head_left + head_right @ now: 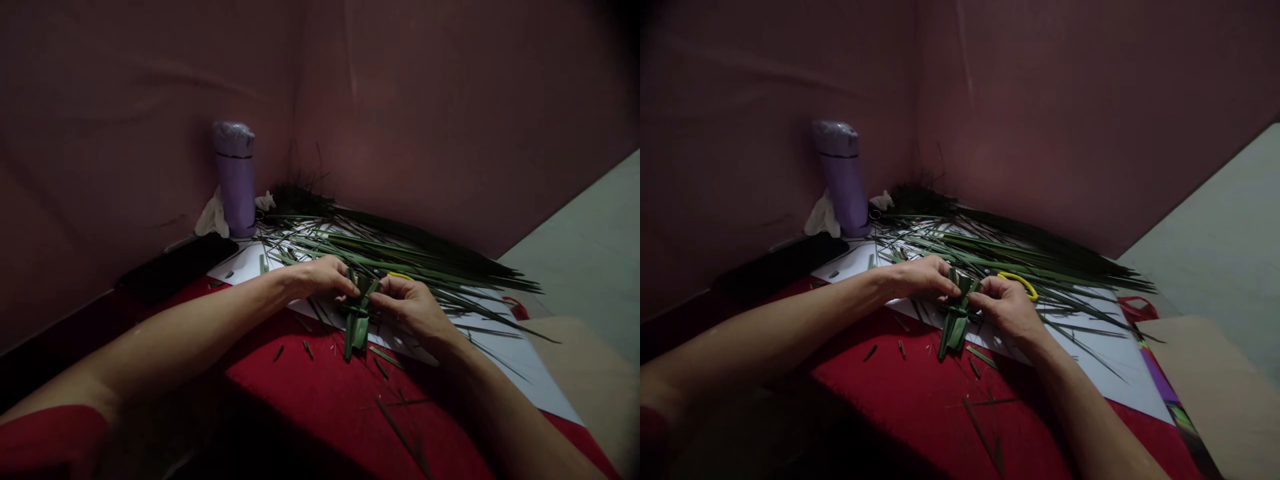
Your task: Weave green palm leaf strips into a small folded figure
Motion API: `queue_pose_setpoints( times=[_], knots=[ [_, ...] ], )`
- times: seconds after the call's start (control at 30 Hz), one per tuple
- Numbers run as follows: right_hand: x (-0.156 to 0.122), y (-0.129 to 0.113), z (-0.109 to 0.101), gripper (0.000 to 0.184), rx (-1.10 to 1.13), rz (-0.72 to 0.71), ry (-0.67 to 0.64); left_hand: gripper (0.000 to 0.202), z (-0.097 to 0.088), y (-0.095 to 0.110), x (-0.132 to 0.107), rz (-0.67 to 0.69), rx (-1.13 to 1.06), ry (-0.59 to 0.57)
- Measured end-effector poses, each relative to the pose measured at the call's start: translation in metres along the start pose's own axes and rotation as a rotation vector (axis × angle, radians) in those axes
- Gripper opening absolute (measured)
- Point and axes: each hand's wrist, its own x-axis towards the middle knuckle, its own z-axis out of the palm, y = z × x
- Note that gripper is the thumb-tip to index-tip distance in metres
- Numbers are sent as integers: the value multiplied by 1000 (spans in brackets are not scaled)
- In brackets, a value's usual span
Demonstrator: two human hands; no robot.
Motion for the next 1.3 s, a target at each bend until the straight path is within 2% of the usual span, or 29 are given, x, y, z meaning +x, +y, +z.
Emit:
queue_pose_setpoints(
  times=[0.17, 0.5, 0.7, 0.83, 1.3],
  knots=[
    [0, -3, -1, 29, 26, 38, -12, 12, 1, 3, -1, 4, 24, 27],
    [-1, -6, 0, 29, 65, 40, -17, 12, 3, 2, -2, -14, 16, 1],
    [-1, -10, -3, 28, 66, 85, -51, 14, 1, 1, -2, 6, 27, -74],
    [-3, -12, -4, 27, 78, 89, -96, 14, 0, 1, -2, 36, 69, -76],
    [-2, -11, 0, 28, 105, 81, -76, 10, 3, 1, -3, 31, 21, -87]
  ],
)
